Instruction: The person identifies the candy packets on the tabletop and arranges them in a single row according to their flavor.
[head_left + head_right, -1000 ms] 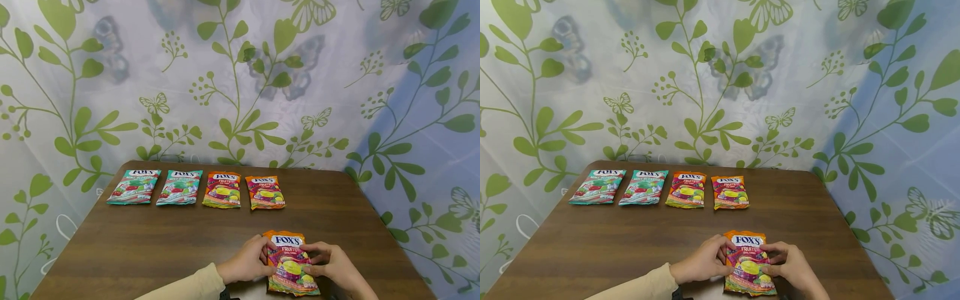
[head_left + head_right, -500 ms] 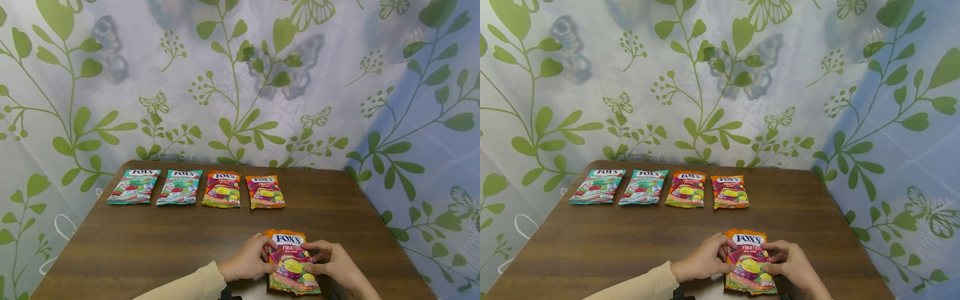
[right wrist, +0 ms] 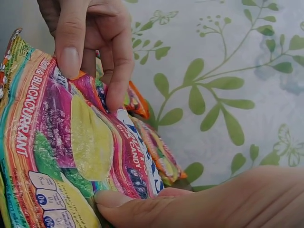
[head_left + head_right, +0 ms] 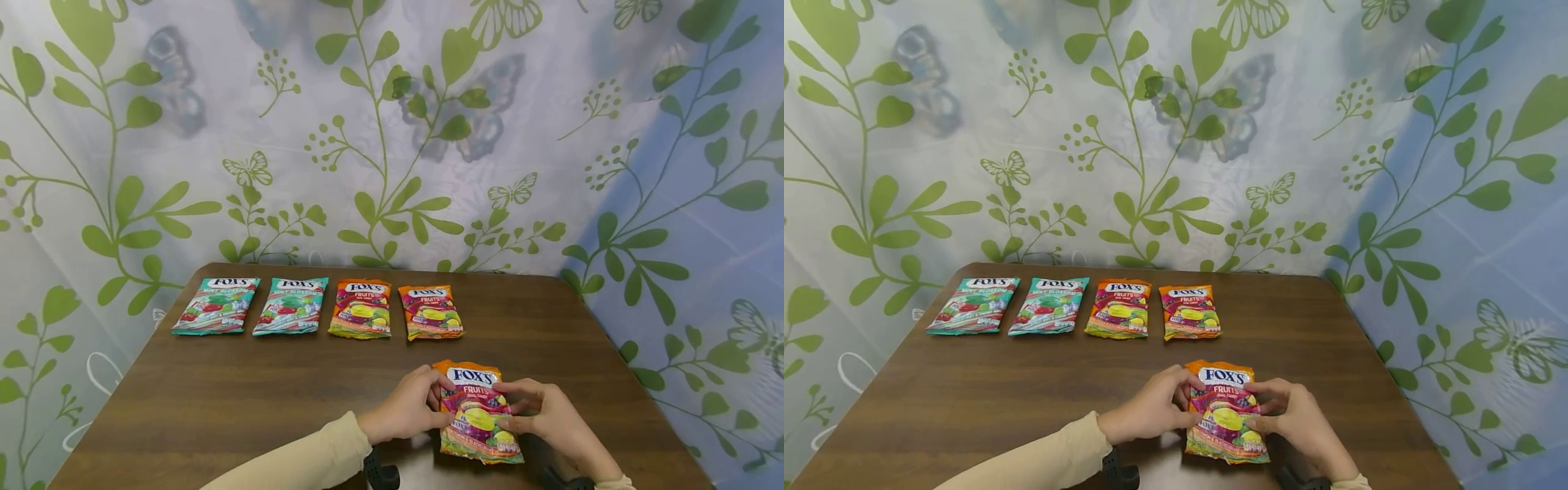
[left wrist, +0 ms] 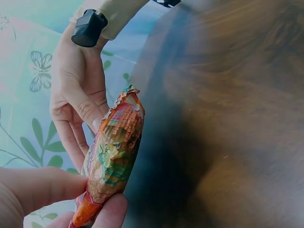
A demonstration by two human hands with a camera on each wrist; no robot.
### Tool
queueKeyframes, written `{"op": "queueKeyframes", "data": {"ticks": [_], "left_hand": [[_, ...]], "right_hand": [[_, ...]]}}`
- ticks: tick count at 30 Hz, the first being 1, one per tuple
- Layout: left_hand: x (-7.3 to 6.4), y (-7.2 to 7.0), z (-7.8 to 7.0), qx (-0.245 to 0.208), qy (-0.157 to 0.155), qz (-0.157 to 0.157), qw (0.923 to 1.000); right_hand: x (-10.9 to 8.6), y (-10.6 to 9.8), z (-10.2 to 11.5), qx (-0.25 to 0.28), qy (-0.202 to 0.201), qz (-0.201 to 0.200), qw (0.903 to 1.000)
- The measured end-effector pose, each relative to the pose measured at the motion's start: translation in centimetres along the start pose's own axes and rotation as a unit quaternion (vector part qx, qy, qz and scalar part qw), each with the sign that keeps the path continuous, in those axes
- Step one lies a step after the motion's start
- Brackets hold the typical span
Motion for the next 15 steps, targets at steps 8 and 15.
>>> {"op": "queueKeyframes", "data": {"ticks": [8, 15], "left_hand": [[0.8, -0.6, -2.0, -0.014, -0.017, -0.012, 0.9997], [1.9, -0.8, -2.0, 0.008, -0.005, -0.023, 0.9997]], "right_hand": [[0.5, -0.9, 1.2, -0.028, -0.005, -0.020, 0.9994], [1.0, -1.4, 1.9, -0.068, -0.005, -0.052, 0.9963]]}}
Point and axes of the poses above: each hand's wrist, its own x-axis towards the middle knuckle, its own y-axis out of the palm, z = x × y, the point moved 3 cm from there along x, towards the middle knuckle, and after that the axes turned 6 degrees about -y, right-handed, at the moved point
